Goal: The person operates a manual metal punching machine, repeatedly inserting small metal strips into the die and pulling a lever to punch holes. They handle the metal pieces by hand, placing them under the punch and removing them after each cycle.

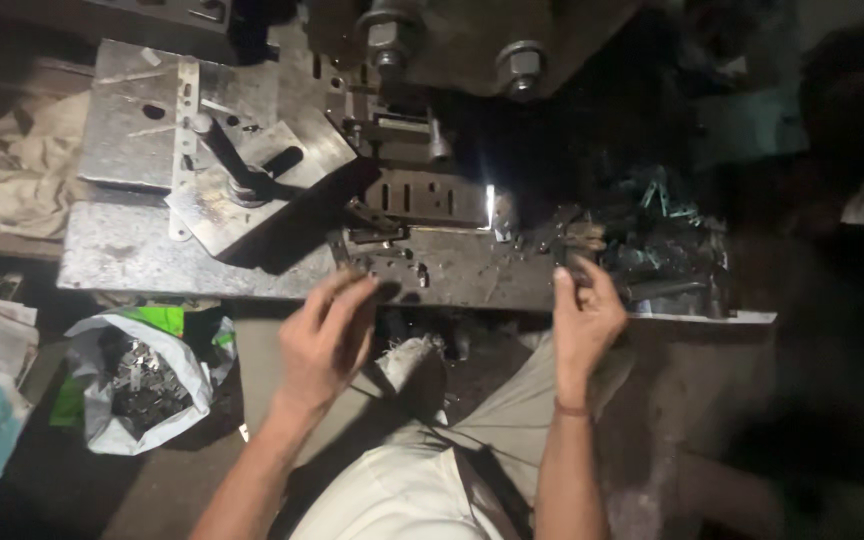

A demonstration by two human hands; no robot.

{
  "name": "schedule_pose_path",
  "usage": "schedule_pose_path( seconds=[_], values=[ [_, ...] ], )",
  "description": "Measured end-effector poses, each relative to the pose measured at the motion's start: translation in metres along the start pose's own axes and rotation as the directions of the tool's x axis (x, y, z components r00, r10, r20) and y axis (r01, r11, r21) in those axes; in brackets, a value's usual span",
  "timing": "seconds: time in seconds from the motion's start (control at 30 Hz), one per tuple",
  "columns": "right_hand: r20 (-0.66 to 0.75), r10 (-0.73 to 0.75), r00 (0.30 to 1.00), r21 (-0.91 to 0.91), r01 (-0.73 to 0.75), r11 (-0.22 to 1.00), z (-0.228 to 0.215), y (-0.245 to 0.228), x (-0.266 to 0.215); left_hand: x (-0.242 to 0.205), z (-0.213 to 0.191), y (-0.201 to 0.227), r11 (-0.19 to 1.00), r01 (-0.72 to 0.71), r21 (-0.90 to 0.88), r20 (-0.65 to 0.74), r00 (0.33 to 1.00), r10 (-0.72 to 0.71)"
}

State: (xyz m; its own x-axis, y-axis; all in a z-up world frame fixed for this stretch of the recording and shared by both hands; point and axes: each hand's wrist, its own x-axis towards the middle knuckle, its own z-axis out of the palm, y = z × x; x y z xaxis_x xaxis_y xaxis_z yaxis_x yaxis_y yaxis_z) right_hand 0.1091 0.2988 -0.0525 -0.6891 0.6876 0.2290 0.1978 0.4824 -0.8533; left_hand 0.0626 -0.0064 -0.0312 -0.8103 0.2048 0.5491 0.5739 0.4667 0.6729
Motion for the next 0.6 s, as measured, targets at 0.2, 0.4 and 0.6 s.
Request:
schedule_pose_path(
  seconds=[0.2,0.4,0.6],
  values=[
    [0.11,-0.426,0.898,-0.332,0.437,0.836,0.027,-0.043,0.023,-0.034,0.019,0.022,0.99,0.082,-0.115,0.217,0.975,-0.055],
    [0.186,-0.284,0.941,-0.399,0.337,0.853,0.029,-0.045,0.043,-0.042,0.008,0.007,0.942,0.32,-0.105,0.248,0.925,-0.287],
    [0.249,-0.367,0.896,-0.278,0.429,0.859,0.028,-0.055,0.043,-0.054,0.011,0.013,0.909,0.409,-0.082,0.259,0.889,-0.377]
  ],
)
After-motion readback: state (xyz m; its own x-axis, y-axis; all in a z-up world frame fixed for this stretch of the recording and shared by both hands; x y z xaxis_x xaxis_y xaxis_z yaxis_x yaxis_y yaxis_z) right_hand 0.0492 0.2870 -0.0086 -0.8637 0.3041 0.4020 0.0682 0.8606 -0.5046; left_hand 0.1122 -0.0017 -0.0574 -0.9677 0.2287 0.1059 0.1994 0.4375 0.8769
